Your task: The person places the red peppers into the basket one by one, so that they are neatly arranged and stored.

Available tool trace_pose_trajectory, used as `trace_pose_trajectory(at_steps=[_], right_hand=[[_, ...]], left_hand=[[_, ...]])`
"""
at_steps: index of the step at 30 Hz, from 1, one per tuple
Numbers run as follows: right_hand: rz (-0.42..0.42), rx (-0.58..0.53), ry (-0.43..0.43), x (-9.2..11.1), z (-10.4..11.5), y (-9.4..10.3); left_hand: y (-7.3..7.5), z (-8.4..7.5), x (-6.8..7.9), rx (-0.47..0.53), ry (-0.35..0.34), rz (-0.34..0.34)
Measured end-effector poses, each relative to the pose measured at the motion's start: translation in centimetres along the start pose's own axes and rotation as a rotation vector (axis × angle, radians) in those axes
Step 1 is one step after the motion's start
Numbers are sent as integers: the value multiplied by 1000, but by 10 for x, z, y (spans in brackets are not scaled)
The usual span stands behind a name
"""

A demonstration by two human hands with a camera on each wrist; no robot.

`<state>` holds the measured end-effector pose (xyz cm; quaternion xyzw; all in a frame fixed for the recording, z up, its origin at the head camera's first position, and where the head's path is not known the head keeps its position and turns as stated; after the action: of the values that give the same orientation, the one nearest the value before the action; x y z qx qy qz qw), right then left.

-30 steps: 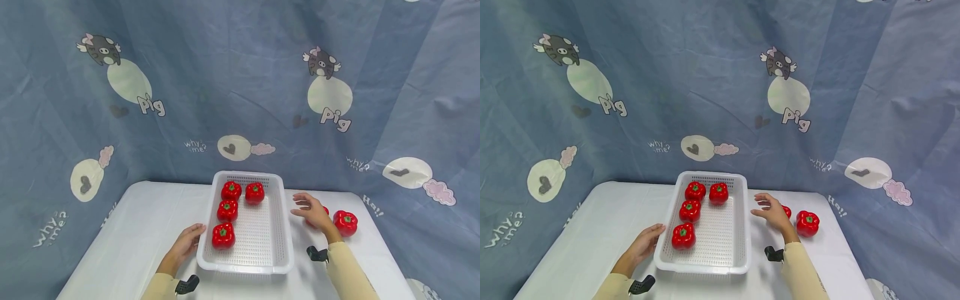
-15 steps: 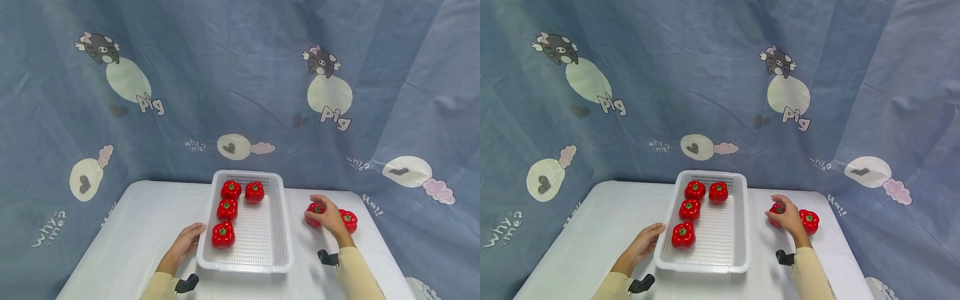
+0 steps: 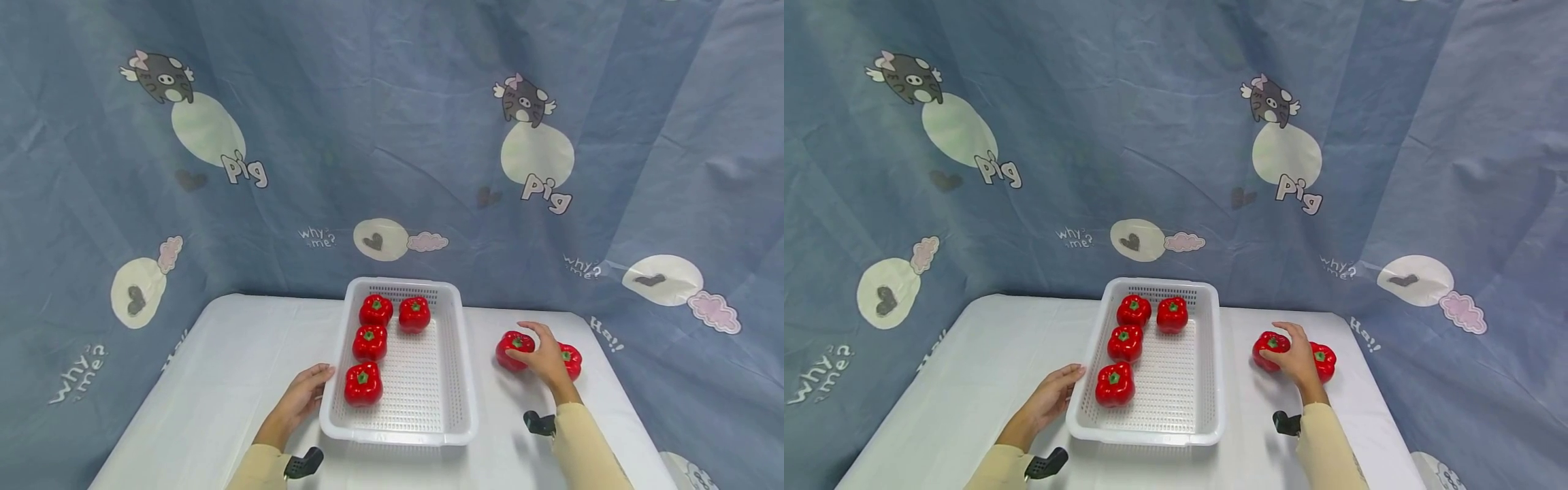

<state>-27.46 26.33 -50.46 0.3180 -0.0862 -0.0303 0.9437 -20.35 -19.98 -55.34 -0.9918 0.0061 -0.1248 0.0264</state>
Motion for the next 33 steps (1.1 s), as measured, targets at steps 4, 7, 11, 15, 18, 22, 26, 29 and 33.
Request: trace_pose_trajectory(at_steps=[4, 7, 11, 15, 18, 22, 26, 29, 33], right_hand=[[24, 20, -8, -4, -3, -2], [42, 16, -13, -6, -3, -4], [57, 18, -37, -8, -5, -7], [71, 60, -43, -10, -7, -10], [77, 94, -41, -12, -8, -13], [81, 106, -33, -14, -9, -15], [82, 99, -18, -13, -10, -19], [80, 113, -12, -13, -12, -19], [85, 131, -4, -12, -15, -19]], left_hand=[[0, 0, 0, -1, 1, -3], [1, -1, 1, -4, 0, -3], [1, 0, 1, -7, -4, 0], [0, 0, 0, -1, -2, -2], [0, 1, 0, 0, 1, -8], [-1, 0, 2, -4, 6, -16], [1, -1, 3, -9, 4, -18], [0, -1, 3, -4, 2, -11], [-1, -1, 1, 1, 3, -6]])
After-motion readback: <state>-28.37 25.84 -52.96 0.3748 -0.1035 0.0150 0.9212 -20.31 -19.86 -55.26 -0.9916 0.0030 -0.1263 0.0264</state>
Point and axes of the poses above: each hand's wrist, its own x-axis away from the middle knuckle, its own y-axis out of the back of the hand, z = x × y, the point moved 2 cm from there along -x, towards the middle knuckle, and after that the axes turned 4 degrees about -y, right-handed, at the moved point
